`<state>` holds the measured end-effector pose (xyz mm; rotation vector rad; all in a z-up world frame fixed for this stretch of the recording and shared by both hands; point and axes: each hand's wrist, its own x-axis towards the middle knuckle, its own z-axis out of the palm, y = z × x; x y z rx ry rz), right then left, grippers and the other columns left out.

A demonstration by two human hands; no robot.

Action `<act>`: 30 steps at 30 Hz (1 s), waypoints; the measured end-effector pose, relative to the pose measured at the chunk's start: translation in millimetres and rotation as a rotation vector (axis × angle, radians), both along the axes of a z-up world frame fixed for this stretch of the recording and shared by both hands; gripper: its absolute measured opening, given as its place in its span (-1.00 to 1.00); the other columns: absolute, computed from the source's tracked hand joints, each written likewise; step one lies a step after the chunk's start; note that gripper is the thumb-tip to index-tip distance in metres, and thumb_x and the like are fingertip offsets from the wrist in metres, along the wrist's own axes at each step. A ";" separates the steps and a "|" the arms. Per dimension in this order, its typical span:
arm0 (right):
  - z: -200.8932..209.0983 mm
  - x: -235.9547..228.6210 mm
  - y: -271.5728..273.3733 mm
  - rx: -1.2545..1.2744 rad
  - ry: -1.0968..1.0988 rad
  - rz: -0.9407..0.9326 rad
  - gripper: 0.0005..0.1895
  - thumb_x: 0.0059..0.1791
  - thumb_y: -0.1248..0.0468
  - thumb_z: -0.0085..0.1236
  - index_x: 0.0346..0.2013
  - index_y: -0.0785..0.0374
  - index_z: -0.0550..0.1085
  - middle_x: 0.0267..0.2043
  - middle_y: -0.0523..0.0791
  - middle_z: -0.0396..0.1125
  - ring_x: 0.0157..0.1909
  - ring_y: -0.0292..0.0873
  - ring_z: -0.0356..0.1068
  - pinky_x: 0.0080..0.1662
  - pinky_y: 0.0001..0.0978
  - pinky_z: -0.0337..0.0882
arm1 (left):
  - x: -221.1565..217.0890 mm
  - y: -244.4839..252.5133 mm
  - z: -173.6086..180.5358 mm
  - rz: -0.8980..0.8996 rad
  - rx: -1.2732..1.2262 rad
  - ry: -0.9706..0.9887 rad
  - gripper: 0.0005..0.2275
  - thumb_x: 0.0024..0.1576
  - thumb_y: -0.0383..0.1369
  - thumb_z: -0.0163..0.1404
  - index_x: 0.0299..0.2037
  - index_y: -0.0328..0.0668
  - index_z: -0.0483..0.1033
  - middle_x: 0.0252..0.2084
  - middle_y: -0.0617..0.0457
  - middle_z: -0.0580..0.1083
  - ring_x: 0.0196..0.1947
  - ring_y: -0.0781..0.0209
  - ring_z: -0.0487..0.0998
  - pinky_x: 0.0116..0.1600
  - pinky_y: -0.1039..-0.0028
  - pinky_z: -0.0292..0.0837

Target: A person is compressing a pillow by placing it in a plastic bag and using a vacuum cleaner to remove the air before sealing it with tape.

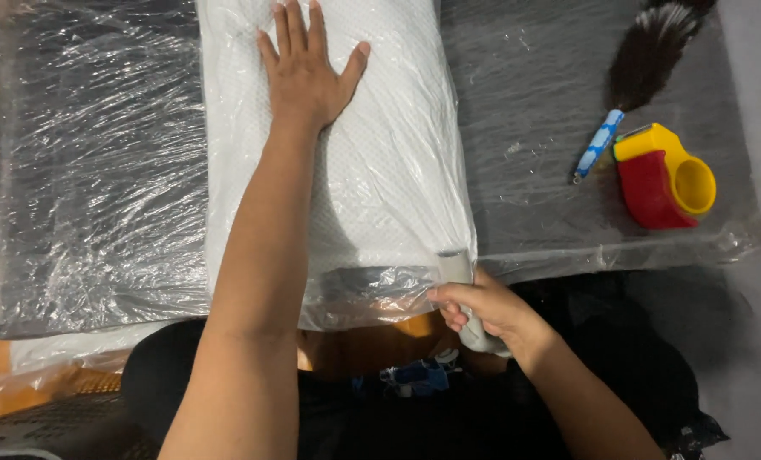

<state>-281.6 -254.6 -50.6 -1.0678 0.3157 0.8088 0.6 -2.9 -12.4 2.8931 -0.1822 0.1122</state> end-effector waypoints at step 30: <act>-5.2 -1.3 2.6 0.002 -0.004 0.000 -0.96 -0.05 0.52 0.12 -0.39 0.42 0.43 -0.72 -0.14 0.20 -0.72 -0.31 0.14 -0.61 -0.46 0.19 | 6.4 4.3 -17.8 0.007 -0.022 -0.027 -0.11 0.21 0.31 -0.50 0.50 -0.39 -0.05 0.54 -0.38 -0.13 0.53 -0.20 -0.34 0.46 -0.15 -0.55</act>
